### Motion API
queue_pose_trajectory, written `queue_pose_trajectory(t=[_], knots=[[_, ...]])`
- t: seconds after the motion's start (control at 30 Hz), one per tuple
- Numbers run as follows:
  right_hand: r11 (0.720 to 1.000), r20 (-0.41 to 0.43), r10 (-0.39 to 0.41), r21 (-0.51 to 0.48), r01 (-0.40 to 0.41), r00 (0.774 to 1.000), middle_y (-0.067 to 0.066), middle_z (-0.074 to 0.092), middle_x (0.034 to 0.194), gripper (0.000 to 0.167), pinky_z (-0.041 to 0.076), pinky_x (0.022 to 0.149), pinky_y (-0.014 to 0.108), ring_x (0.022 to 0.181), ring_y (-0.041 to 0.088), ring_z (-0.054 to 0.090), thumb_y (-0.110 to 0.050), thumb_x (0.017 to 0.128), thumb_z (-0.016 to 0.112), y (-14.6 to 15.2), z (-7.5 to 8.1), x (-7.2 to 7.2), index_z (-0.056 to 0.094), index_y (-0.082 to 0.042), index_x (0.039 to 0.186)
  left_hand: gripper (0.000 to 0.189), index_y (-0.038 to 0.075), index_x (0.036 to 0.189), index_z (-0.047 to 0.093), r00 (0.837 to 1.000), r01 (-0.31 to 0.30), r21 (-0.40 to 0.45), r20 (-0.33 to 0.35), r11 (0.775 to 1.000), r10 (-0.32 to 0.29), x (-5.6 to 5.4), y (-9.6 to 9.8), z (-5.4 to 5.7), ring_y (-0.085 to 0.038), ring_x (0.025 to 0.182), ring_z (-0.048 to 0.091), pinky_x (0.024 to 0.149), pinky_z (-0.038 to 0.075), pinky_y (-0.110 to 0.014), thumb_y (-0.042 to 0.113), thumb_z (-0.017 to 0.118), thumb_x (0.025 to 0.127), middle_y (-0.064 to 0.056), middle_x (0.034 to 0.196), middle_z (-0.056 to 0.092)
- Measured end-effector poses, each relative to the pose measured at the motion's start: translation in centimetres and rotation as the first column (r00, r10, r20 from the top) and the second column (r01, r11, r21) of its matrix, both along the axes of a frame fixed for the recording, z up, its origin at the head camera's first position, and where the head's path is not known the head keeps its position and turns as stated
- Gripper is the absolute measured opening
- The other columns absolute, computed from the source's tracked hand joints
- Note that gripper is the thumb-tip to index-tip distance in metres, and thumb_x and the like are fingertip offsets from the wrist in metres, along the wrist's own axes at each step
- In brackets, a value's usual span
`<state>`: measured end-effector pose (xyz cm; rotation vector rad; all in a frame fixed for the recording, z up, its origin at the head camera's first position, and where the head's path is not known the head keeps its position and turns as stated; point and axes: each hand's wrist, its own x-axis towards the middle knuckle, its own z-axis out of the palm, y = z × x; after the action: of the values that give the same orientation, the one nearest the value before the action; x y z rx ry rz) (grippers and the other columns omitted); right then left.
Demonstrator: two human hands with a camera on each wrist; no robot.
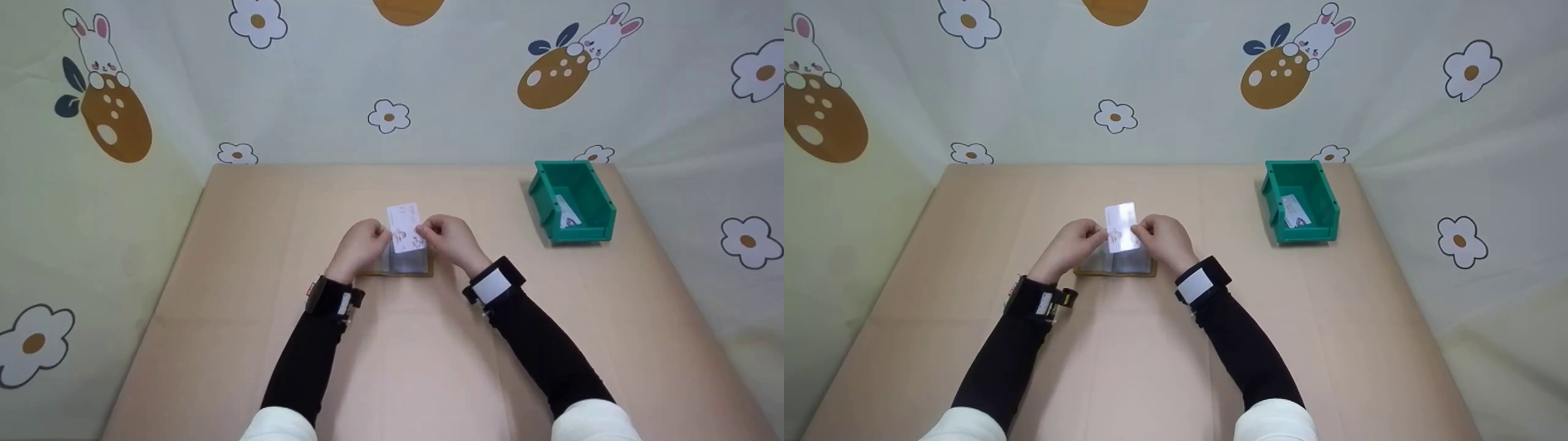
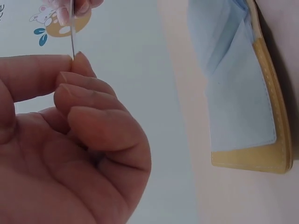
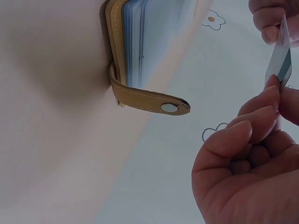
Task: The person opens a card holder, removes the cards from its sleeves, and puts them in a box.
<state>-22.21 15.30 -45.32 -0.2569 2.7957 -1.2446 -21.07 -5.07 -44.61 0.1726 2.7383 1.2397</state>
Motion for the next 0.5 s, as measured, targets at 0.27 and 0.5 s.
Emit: queue_pose_trajectory(t=[0.27,0.5], knots=[[0.999,-0.045,-0.02,0.047,0.022,0.999,0.003,0.057,0.078,0.021,0.041,0.064,0.03,0.072,0.018,0.052,-0.023,0.1,0.059,1.6,0.0,-0.3,0.063,-0.006,0.088,0.022,0.003,0.076,0.063,0.983,-0.133,-0.23,-0.153,0.964,0.099,0.4,-0.9,-1.2,-0.019,0.062,0.051,0.057,0.045,-0.036,0.013,0.056,0.094,-0.004,0.069,0.057],[0.996,-0.017,-0.053,0.069,0.054,0.998,0.008,0.059,0.085,0.018,0.046,0.067,0.032,0.076,0.022,0.057,-0.021,0.102,0.055,4.4,0.4,-0.3,0.059,-0.004,0.096,0.016,-0.002,0.081,0.065,0.966,-0.247,-0.378,-0.164,0.892,0.198,0.5,-1.8,-2.8,-0.031,0.074,0.064,0.058,0.052,-0.044,0.01,0.062,0.091,-0.015,0.08,0.062]])
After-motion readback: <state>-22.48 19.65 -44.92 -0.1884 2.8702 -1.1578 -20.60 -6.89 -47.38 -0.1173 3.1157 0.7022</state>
